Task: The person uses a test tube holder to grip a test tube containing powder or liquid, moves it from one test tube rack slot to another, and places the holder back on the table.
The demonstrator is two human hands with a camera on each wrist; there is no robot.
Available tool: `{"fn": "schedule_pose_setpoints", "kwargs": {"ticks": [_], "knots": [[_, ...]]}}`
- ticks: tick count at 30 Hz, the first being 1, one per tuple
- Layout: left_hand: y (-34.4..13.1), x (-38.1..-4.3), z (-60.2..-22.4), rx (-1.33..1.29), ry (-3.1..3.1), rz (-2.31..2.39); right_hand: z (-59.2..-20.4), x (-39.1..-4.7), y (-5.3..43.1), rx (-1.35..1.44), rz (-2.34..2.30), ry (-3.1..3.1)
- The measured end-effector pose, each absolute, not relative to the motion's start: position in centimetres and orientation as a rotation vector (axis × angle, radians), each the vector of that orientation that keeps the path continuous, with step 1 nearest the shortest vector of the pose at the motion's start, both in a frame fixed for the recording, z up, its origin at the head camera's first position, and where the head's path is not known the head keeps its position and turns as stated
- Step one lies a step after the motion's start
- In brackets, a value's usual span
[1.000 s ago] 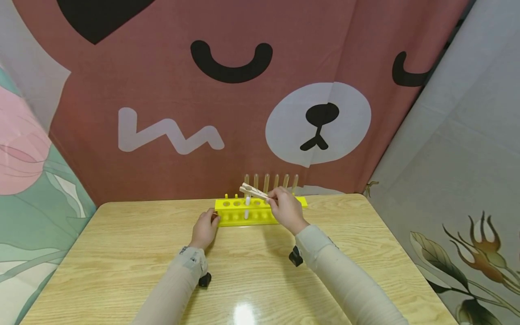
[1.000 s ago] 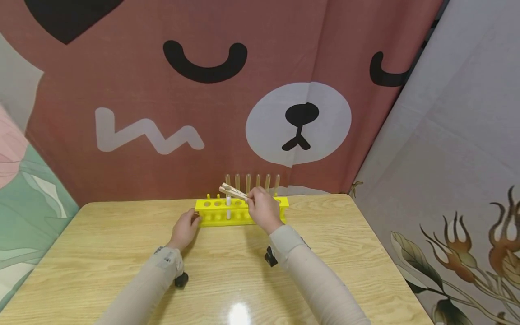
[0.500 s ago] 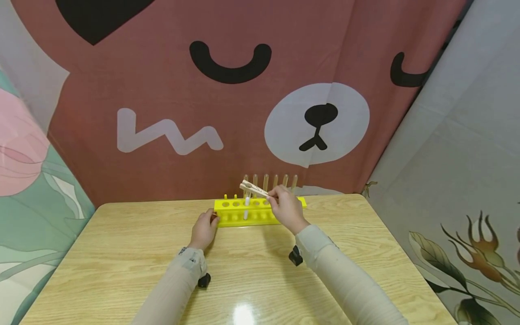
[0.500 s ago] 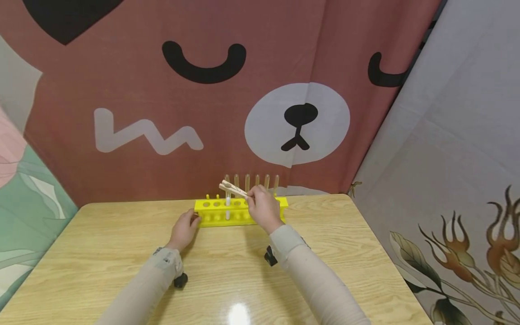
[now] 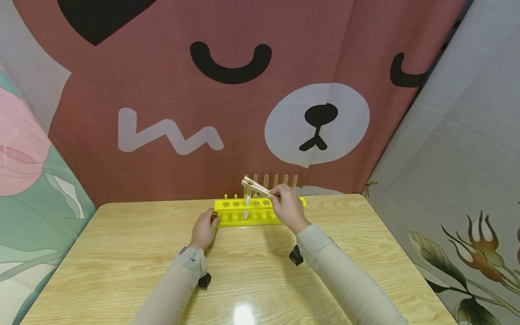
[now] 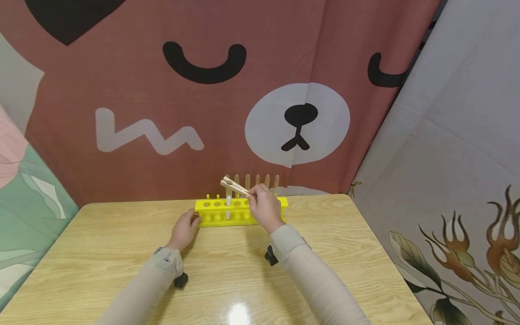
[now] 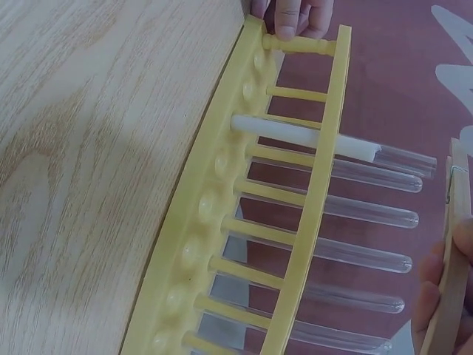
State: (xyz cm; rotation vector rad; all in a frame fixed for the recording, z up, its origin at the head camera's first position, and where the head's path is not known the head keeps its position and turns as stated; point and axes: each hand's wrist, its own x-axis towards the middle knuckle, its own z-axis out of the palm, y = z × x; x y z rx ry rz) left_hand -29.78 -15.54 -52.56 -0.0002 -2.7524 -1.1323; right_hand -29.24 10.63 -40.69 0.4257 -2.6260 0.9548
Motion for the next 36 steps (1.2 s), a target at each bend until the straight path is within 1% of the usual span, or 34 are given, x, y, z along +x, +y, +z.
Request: {"fn": "schedule_pose_setpoints", "kwargs": {"ticks": [22,36], "knots": [[-15.5,-29.8,-52.7,0.018,-2.765,-1.140,-41.5,-29.3,11.6,0.417,1.160,-2.523],[-15.5,-29.7,-52.6,0.006,-2.753,-1.150,-43.0,-29.2,12.3,0.451,1.312,-2.453]]}}
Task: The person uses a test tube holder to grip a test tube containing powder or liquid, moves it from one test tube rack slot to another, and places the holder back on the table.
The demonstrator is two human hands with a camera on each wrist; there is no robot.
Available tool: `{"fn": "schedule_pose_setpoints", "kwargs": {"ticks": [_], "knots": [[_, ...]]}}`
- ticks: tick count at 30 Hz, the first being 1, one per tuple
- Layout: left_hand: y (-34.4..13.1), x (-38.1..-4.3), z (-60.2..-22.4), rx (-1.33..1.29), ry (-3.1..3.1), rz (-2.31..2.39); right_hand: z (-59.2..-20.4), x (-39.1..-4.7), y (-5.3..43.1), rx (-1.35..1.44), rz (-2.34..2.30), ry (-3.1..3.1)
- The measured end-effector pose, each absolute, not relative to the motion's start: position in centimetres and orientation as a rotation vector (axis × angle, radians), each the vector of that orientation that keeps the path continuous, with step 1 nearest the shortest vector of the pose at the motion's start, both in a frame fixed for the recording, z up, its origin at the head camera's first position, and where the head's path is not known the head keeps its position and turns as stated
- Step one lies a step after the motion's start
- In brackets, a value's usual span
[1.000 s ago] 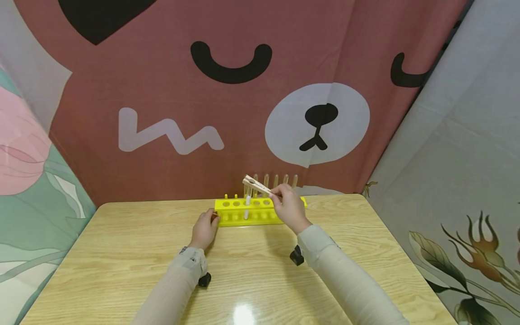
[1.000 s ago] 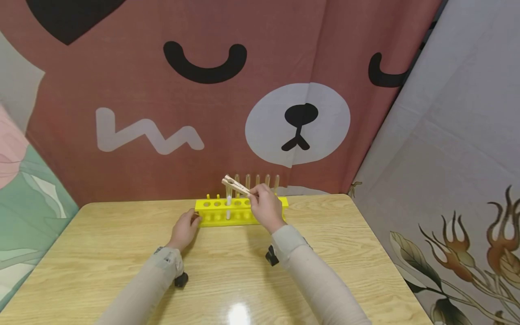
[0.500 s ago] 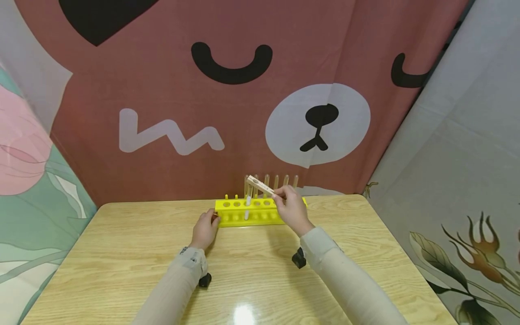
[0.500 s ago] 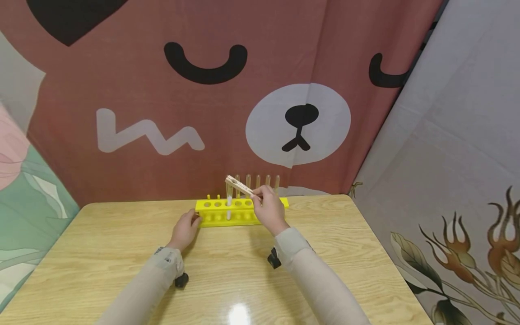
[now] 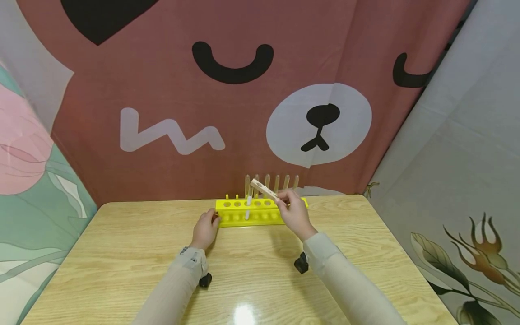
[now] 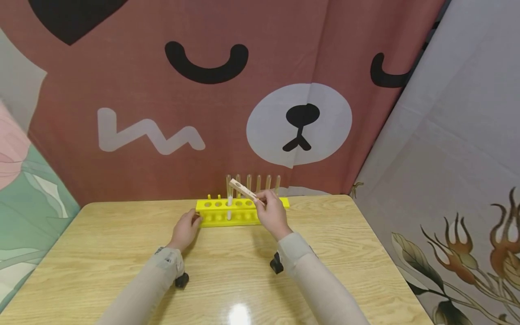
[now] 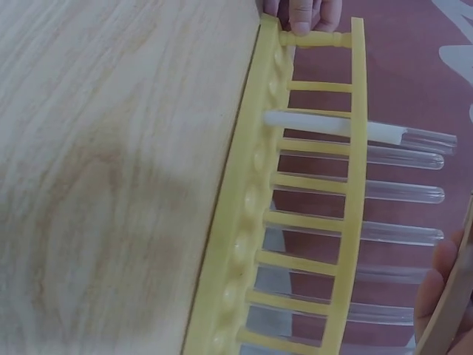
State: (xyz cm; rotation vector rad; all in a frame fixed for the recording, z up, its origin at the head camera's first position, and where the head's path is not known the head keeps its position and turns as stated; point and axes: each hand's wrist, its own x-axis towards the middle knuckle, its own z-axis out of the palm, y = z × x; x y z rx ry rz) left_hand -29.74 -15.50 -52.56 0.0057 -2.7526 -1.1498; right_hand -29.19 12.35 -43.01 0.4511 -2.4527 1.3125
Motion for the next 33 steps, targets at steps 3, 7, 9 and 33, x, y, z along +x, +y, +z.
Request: {"fn": "schedule_pose_setpoints", "kwargs": {"ticks": [3,7,9,33], "knots": [[-15.5,-29.7,-52.6,0.002,-2.752,-1.144,-43.5,-29.1,12.5,0.460,1.332,-2.445],[-15.5,-29.7,-52.7,0.003,-2.753,-1.143,-44.0,-29.0,12.7,0.450,1.347,-2.455],[-15.5,-29.7,-52.7,0.006,-2.754,-1.147,-44.2,-28.9,12.8,0.441,1.354,-2.467],[-15.6,-30.0,-53.0,0.007,-2.750,-1.136,-46.1,-28.9,13.6,0.473,1.439,-2.534]]}}
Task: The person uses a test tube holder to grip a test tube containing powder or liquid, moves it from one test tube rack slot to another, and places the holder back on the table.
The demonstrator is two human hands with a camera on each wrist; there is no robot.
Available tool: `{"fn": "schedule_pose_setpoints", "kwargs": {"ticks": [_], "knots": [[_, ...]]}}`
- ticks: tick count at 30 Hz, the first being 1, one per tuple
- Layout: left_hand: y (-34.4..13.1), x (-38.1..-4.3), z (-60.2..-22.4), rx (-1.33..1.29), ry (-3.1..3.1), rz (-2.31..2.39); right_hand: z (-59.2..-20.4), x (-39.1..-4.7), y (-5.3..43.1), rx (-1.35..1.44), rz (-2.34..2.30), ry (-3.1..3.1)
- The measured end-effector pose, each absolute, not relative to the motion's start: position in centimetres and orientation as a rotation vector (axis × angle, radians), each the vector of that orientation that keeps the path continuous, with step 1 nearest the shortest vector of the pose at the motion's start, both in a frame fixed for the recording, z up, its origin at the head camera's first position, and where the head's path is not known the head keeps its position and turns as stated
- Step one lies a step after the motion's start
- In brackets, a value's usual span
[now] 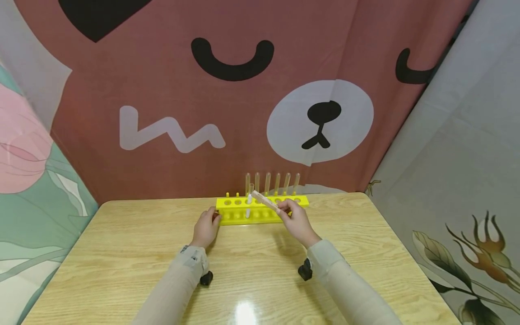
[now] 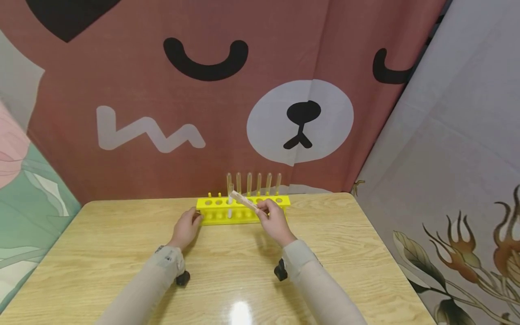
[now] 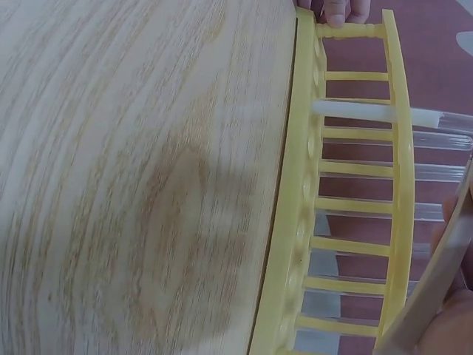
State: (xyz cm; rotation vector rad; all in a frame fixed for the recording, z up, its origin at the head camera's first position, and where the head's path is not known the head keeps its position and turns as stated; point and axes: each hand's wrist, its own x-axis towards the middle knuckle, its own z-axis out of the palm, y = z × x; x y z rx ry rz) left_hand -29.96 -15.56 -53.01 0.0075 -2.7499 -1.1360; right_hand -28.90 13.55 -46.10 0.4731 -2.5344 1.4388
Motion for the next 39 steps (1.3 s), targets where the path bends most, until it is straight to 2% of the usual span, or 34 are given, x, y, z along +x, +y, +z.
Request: {"fn": "schedule_pose_setpoints", "kwargs": {"ticks": [15,39], "knots": [[-15.5,-29.9,-52.8,0.012,-2.758,-1.150,-46.7,-28.6,14.0,0.461,1.430,-2.635],[-15.7,-30.0,-53.0,0.008,-2.747,-1.141,-48.6,-28.3,14.2,0.598,1.340,-2.756]]}}
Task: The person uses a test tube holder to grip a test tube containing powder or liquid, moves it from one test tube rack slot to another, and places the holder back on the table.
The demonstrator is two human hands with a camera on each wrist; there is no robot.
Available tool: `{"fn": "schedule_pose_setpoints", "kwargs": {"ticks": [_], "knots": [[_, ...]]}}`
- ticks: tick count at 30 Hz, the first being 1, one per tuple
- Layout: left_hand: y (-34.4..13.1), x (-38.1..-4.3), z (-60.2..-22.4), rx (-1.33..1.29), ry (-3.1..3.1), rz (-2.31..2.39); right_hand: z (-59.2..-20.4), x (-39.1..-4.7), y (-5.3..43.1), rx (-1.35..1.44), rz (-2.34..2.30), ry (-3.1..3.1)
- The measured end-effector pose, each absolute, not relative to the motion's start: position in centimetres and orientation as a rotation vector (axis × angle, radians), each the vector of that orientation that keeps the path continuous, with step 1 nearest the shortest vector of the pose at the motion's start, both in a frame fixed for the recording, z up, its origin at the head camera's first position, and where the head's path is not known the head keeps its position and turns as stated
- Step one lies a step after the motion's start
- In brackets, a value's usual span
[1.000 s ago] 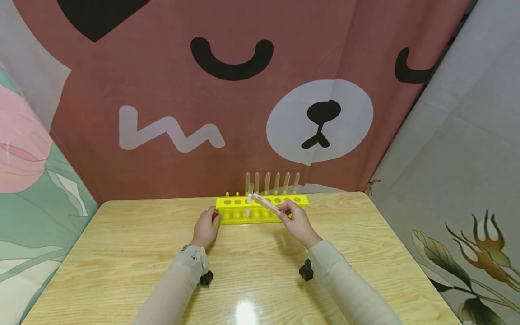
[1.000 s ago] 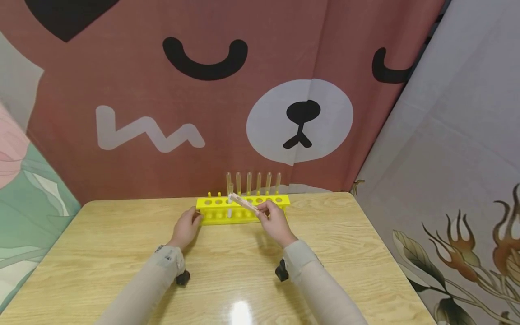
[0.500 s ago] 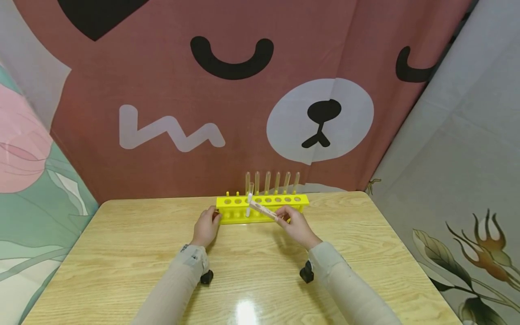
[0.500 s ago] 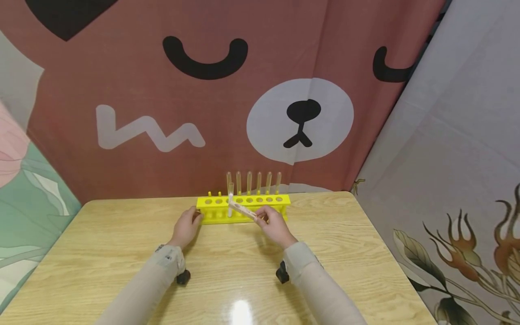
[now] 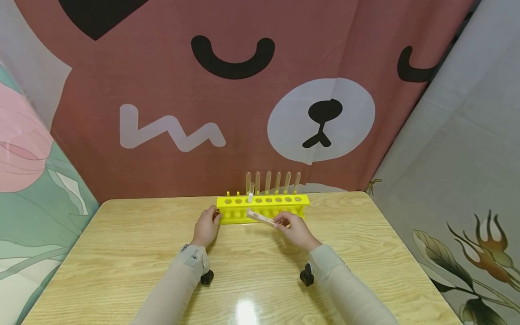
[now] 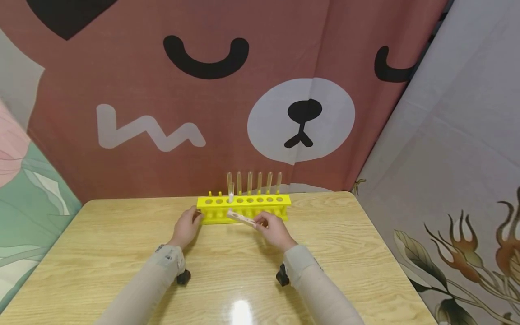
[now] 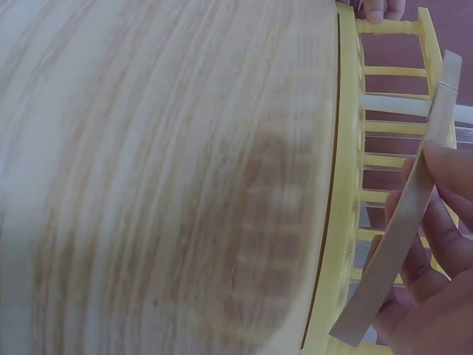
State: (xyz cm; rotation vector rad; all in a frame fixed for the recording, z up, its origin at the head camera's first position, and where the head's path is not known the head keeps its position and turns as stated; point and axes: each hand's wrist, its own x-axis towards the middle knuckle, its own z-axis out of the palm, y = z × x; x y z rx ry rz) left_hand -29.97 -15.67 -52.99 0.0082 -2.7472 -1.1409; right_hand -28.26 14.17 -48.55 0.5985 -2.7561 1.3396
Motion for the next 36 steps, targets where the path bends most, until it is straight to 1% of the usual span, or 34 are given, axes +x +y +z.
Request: {"fn": "schedule_pose_setpoints", "kwargs": {"ticks": [26,36], "knots": [[-15.7,-30.0,-53.2,-0.017,-2.728,-1.130,-49.8,-28.4,14.4,0.664,1.352,-2.875],[-15.7,-29.9,-52.9,-0.003,-2.729,-1.136,-49.9,-28.3,14.2,0.614,1.327,-2.927]]}}
